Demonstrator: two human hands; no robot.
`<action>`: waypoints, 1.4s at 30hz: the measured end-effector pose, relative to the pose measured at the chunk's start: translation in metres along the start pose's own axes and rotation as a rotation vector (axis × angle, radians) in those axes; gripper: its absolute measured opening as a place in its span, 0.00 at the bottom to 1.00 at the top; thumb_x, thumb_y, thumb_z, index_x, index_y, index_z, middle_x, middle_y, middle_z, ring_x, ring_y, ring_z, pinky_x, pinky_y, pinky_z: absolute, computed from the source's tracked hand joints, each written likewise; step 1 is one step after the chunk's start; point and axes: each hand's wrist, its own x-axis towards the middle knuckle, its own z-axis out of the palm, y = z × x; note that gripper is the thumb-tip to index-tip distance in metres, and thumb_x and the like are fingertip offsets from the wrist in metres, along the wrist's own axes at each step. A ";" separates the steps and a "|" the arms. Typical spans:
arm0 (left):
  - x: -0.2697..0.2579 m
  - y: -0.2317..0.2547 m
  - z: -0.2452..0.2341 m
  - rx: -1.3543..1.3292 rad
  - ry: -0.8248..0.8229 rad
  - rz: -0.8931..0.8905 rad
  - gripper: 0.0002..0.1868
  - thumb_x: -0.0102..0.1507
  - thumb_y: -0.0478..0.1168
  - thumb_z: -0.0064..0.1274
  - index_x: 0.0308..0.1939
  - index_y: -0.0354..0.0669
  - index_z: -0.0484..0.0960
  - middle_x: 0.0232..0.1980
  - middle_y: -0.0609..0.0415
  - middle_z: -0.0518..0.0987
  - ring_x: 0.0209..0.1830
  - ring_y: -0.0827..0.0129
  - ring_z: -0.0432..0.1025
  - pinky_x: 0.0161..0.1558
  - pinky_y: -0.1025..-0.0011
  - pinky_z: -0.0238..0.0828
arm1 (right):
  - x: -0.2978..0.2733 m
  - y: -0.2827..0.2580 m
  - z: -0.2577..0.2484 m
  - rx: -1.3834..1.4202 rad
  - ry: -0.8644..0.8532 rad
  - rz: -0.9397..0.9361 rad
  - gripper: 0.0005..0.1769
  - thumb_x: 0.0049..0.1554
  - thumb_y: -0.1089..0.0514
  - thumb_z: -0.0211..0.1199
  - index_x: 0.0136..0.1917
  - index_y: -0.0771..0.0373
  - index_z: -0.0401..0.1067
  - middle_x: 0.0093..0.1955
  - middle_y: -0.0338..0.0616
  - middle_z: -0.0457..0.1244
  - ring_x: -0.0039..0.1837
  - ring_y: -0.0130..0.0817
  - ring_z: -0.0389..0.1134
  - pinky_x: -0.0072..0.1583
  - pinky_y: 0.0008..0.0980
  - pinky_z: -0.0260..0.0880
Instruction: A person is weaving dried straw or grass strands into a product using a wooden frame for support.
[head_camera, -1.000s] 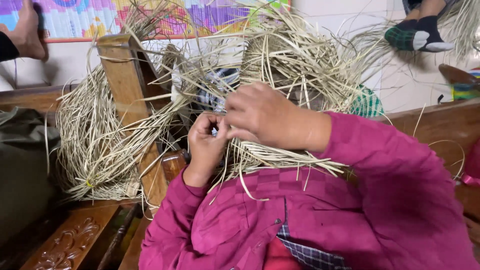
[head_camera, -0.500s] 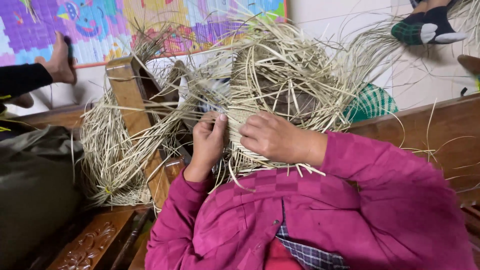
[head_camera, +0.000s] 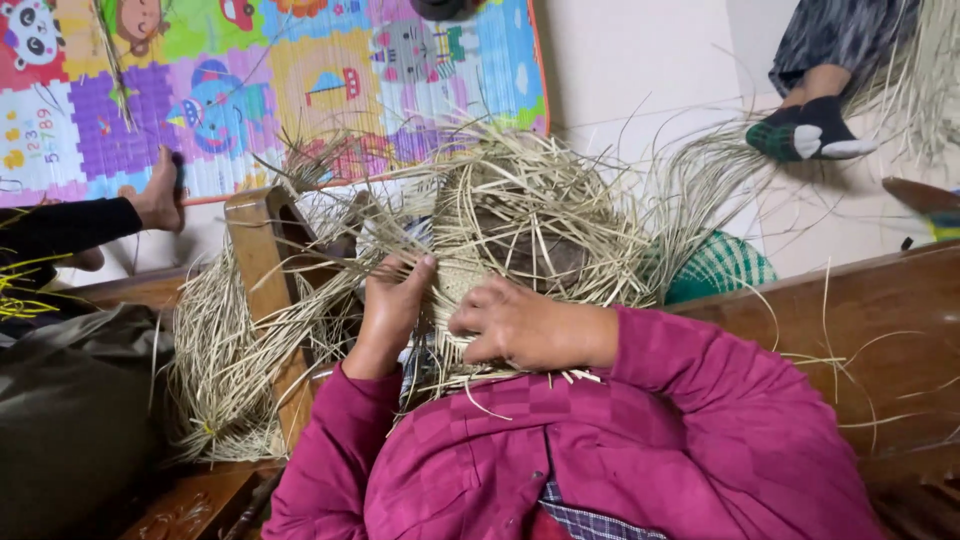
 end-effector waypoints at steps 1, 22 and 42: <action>0.007 -0.008 0.003 0.027 0.001 -0.058 0.19 0.67 0.49 0.62 0.37 0.33 0.80 0.32 0.41 0.81 0.27 0.63 0.71 0.30 0.60 0.74 | -0.005 0.001 -0.006 0.039 -0.033 0.005 0.09 0.54 0.63 0.63 0.46 0.51 0.77 0.58 0.46 0.66 0.65 0.52 0.61 0.61 0.53 0.58; 0.025 0.051 0.057 0.052 0.159 0.000 0.13 0.68 0.44 0.58 0.38 0.35 0.85 0.30 0.49 0.81 0.31 0.69 0.69 0.36 0.66 0.70 | -0.067 0.039 0.027 0.154 0.340 -0.042 0.09 0.56 0.60 0.56 0.49 0.56 0.74 0.58 0.47 0.67 0.65 0.56 0.65 0.62 0.55 0.64; -0.041 0.070 0.033 -0.089 0.247 -0.069 0.15 0.71 0.45 0.52 0.36 0.36 0.78 0.27 0.55 0.72 0.25 0.72 0.60 0.29 0.71 0.59 | -0.072 0.112 0.037 0.201 0.630 0.687 0.22 0.66 0.46 0.59 0.62 0.66 0.73 0.43 0.48 0.67 0.48 0.48 0.71 0.53 0.46 0.71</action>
